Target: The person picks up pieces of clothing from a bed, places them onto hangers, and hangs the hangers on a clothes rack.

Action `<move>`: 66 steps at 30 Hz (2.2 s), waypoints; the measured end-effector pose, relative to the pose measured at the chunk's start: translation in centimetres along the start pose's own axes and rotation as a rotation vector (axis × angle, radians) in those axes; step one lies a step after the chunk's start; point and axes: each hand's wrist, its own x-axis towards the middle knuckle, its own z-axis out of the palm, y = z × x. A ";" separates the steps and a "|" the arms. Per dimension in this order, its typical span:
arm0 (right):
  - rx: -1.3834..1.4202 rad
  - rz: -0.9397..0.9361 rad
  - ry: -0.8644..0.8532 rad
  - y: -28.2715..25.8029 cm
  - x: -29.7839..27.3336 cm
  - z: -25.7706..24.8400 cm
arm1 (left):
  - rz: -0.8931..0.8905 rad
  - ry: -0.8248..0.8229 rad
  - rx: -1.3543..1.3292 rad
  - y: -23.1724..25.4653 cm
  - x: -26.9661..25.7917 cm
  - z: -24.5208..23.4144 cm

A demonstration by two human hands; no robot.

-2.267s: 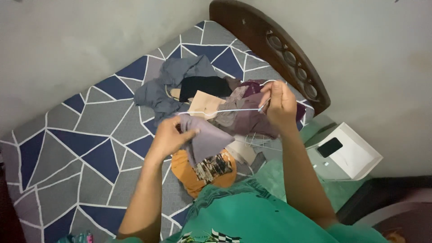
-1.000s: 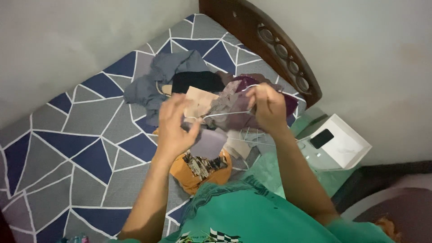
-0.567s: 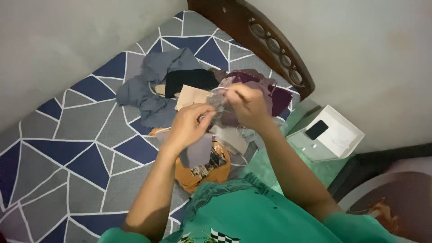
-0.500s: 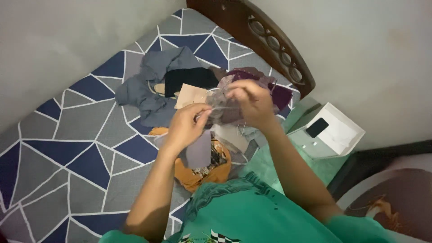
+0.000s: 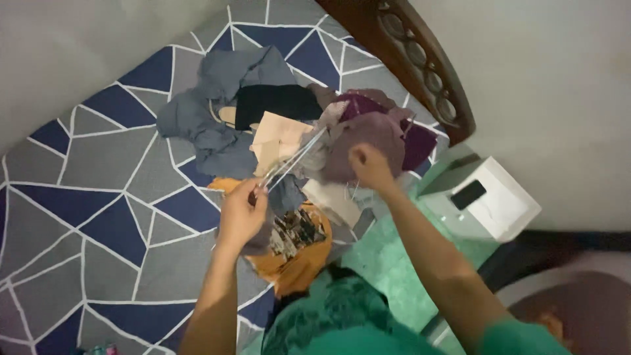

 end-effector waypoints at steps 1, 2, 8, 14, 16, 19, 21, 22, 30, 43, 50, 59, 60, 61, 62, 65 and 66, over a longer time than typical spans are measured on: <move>-0.016 0.045 -0.105 1.9 -0.1 1.4 | -0.020 0.005 0.015 -0.5 0.3 0.6; -0.106 -0.025 -0.175 3.9 0.2 2.7 | -0.011 0.020 0.015 -1.0 0.9 1.3; -0.366 0.035 -0.613 14.6 0.3 9.9 | -0.002 0.121 -0.018 -4.3 1.7 6.5; -0.500 0.056 -0.831 22.3 2.3 15.8 | -0.129 0.211 -0.079 -7.5 1.5 10.1; -0.528 0.043 -0.880 23.8 3.1 17.3 | -0.173 0.224 -0.100 -8.2 1.2 10.5; -0.547 -0.015 -0.902 24.8 3.7 18.8 | -0.264 0.206 -0.100 -8.9 0.7 10.7; -0.470 -0.063 -0.759 24.8 2.9 18.9 | -0.313 0.208 -0.111 -9.0 0.5 10.7; -0.431 -0.085 -0.686 24.4 2.4 18.9 | -0.337 0.208 -0.118 -9.0 0.3 10.5; -0.320 -0.043 -0.359 15.0 0.2 11.0 | -0.165 0.233 -0.056 -5.8 0.8 6.3; 0.092 -0.595 -0.011 -11.4 5.8 -15.3 | 0.053 0.119 0.041 5.2 2.2 -5.3; 0.607 -0.456 -0.109 -21.3 2.6 -18.9 | 0.074 0.078 -0.042 9.7 2.6 -8.4; 0.631 -0.488 0.001 -24.7 -1.2 -17.1 | 0.242 0.151 -0.071 9.9 2.6 -11.1; 0.634 -0.481 -0.006 -24.9 -1.6 -17.3 | 0.224 0.164 -0.069 9.9 2.5 -11.3; 0.636 -0.476 -0.010 -25.1 -2.0 -17.4 | 0.209 0.175 -0.067 9.8 2.4 -11.5; 0.651 -0.473 -0.031 -25.2 -2.2 -17.4 | 0.213 0.171 -0.061 9.8 2.3 -11.7; 0.654 -0.441 -0.125 -25.2 -2.5 -17.5 | 0.222 0.149 -0.066 9.7 2.2 -12.0; 0.630 -0.423 -0.181 -25.3 -2.4 -17.4 | 0.227 0.143 -0.081 9.8 2.2 -11.9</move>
